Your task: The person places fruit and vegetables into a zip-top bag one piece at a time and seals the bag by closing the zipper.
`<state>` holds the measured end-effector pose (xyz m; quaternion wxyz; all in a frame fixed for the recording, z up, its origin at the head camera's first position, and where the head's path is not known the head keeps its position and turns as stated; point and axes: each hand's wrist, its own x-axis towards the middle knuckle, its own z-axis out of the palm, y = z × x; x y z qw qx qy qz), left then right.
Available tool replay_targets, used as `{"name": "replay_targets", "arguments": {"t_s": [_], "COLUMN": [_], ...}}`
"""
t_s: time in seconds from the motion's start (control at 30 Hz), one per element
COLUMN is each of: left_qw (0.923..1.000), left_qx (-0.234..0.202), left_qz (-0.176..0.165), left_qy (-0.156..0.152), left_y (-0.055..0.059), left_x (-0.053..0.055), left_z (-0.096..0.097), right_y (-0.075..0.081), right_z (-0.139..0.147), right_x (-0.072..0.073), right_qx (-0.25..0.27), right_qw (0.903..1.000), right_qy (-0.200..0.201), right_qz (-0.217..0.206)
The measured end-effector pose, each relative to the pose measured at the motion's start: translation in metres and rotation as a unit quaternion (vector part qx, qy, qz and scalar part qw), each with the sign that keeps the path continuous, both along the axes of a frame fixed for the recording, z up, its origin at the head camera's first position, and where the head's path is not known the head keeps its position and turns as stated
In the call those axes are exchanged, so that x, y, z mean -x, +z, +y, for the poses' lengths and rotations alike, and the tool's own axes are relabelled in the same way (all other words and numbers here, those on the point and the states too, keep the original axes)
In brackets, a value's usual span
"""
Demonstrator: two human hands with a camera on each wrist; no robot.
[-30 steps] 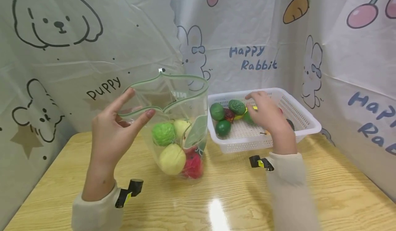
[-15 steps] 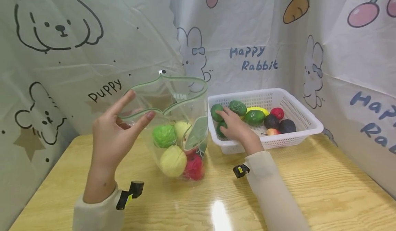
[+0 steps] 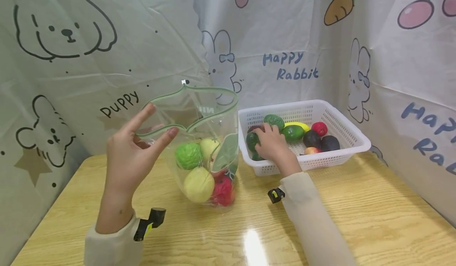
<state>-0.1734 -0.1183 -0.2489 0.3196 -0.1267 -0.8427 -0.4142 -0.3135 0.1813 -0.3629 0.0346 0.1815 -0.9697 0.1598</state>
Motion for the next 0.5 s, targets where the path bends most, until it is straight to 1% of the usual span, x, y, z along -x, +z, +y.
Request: {"name": "replay_targets", "arguments": {"t_s": [0.03, 0.1, 0.17, 0.23, 0.27, 0.37, 0.5], "left_qw": [1.0000, 1.0000, 1.0000, 1.0000, 1.0000, 1.0000, 1.0000], "left_qx": [0.000, 0.000, 0.001, 0.001, 0.001, 0.001, 0.003], "left_qz": [-0.001, 0.000, 0.001, 0.002, 0.003, 0.002, 0.002], "left_qy": [0.000, -0.001, -0.002, -0.003, -0.003, -0.003, -0.001], "left_y": [0.0000, 0.0000, -0.0001, -0.0003, -0.0004, -0.0005, -0.0005], "left_x": [0.0001, 0.0002, 0.0005, 0.0008, 0.0010, 0.0012, 0.0014], "left_z": [0.0002, 0.0007, 0.0011, 0.0014, 0.0014, 0.0016, 0.0019], "right_y": [0.0000, -0.0001, -0.0003, 0.0000, 0.0000, 0.0006, 0.0016], "right_z": [0.0003, 0.0006, 0.0012, 0.0016, 0.0018, 0.0025, 0.0024], "right_x": [0.0002, 0.0009, 0.0013, 0.0011, 0.0011, -0.0003, -0.0021], "right_qx": [0.006, 0.029, 0.050, 0.071, 0.073, 0.064, 0.053], "right_qw": [1.0000, 0.9991, 0.9965, 0.9924, 0.9910, 0.9904, 0.9912], "right_qy": [0.002, 0.022, 0.049, 0.067, 0.071, 0.059, 0.014], "right_qz": [-0.005, -0.020, -0.044, -0.075, -0.086, -0.107, -0.120]}}
